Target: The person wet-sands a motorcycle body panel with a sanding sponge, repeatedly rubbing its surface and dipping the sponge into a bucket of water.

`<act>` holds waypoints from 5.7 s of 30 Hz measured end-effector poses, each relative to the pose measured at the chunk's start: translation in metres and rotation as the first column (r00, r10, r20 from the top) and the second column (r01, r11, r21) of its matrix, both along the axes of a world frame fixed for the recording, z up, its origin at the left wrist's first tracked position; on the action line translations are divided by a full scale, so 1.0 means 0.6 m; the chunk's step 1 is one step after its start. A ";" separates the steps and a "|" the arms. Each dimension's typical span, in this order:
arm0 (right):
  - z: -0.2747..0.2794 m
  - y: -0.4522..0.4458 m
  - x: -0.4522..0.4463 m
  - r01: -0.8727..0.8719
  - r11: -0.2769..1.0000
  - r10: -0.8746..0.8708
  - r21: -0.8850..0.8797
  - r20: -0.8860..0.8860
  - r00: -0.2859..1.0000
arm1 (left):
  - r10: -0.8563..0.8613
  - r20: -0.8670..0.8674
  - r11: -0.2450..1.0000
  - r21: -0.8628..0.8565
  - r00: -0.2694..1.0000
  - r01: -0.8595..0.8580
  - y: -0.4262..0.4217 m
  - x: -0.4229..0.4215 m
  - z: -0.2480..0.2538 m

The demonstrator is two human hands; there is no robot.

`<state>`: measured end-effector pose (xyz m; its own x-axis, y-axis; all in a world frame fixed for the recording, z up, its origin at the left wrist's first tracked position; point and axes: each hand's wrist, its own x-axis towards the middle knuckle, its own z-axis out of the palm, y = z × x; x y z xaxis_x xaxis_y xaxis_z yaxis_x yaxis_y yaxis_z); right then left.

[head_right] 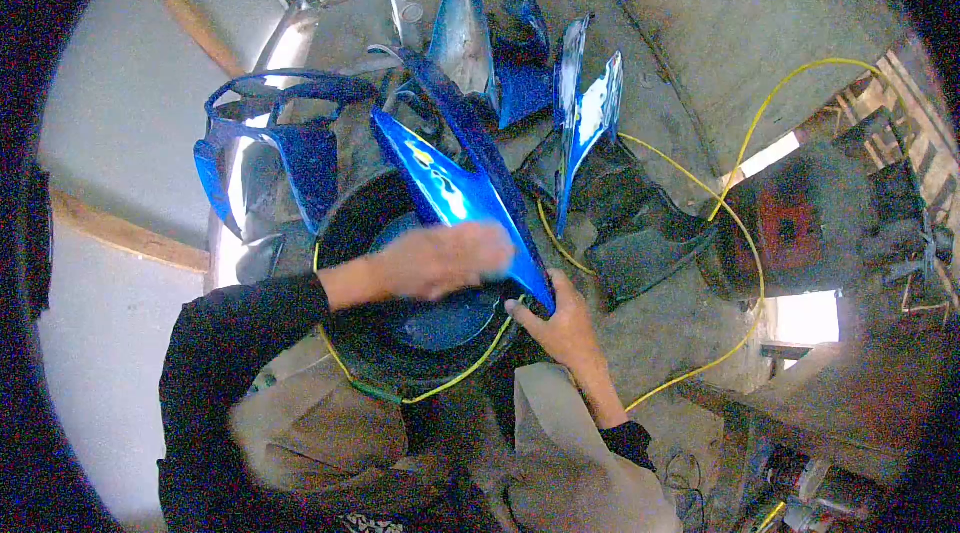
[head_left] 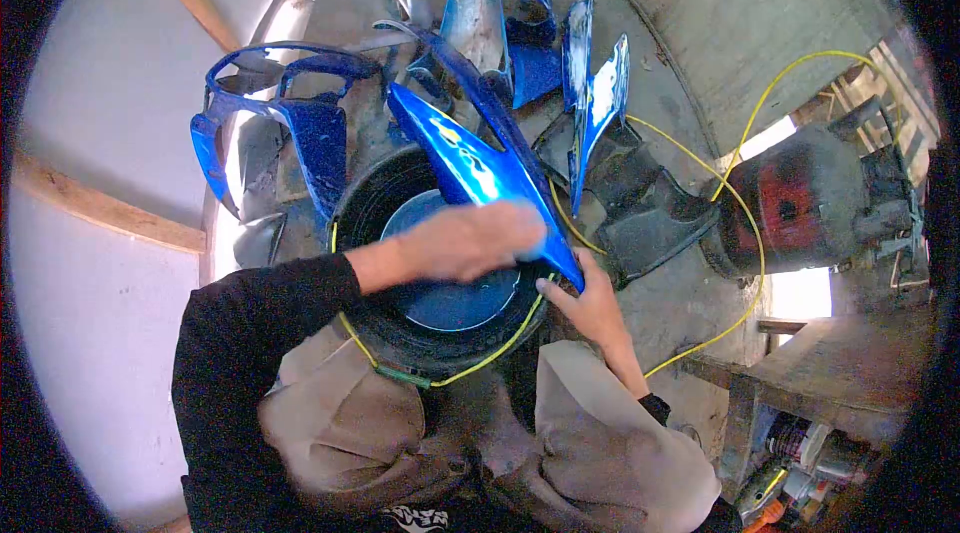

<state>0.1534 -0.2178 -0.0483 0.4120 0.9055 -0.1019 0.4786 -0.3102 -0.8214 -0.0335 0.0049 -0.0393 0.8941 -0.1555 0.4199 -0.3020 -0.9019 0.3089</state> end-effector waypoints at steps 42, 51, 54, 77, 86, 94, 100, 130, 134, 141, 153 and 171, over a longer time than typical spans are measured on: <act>-0.014 -0.001 0.003 0.000 0.999 0.000 0.037 -0.003 1.000 | -0.025 0.054 0.997 0.080 0.998 0.020 -0.040 0.004 0.004; -0.006 -0.001 -0.001 0.005 0.999 -0.005 0.039 0.006 1.000 | 0.575 0.088 0.811 0.065 0.813 -0.581 0.078 -0.010 0.008; -0.011 0.001 -0.001 0.003 0.998 -0.003 0.055 0.003 1.000 | 0.238 0.035 0.971 0.023 0.971 -0.239 -0.031 0.001 0.005; 0.008 0.003 -0.002 -0.018 0.993 0.017 -0.113 -0.008 1.000 | 0.605 0.044 0.788 0.109 0.795 -0.606 0.092 0.000 0.009; 0.012 0.000 -0.003 0.000 1.000 0.000 0.005 -0.008 1.000 | 0.068 0.004 0.990 0.122 0.998 -0.068 0.029 0.013 0.031; 0.002 -0.001 -0.003 0.008 1.000 -0.008 -0.001 -0.007 1.000 | 0.318 -0.018 0.945 0.084 0.948 -0.316 -0.023 0.017 0.027; -0.010 -0.004 0.000 0.014 0.999 -0.015 0.036 0.028 0.999 | -0.007 0.031 0.996 0.086 0.999 0.005 0.031 0.014 0.000; -0.019 -0.003 0.000 0.020 0.999 -0.020 0.044 0.002 1.000 | 0.223 -0.054 0.973 0.078 0.973 -0.218 0.065 -0.021 0.001; 0.003 0.001 -0.001 0.001 0.999 -0.001 -0.046 -0.013 1.000 | 0.662 -0.029 0.749 0.025 0.749 -0.662 0.127 -0.034 0.008; 0.005 -0.002 -0.003 0.008 0.999 -0.008 -0.037 -0.010 1.000 | 0.075 -0.004 0.997 0.026 0.997 -0.075 -0.025 -0.007 0.017; -0.021 -0.002 0.004 0.015 1.000 -0.016 0.023 0.009 1.000 | 0.379 0.052 0.921 0.072 0.924 -0.382 0.030 -0.018 -0.002; -0.009 -0.004 0.001 0.009 1.000 -0.009 0.026 -0.002 1.000 | -0.094 -0.062 0.995 -0.043 0.994 0.091 -0.028 -0.007 0.008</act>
<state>0.1537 -0.2205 -0.0537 0.4202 0.9040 -0.0790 0.4742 -0.2930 -0.8302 -0.0379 -0.0121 -0.0344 0.9019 -0.2232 0.3699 -0.3622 -0.8574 0.3656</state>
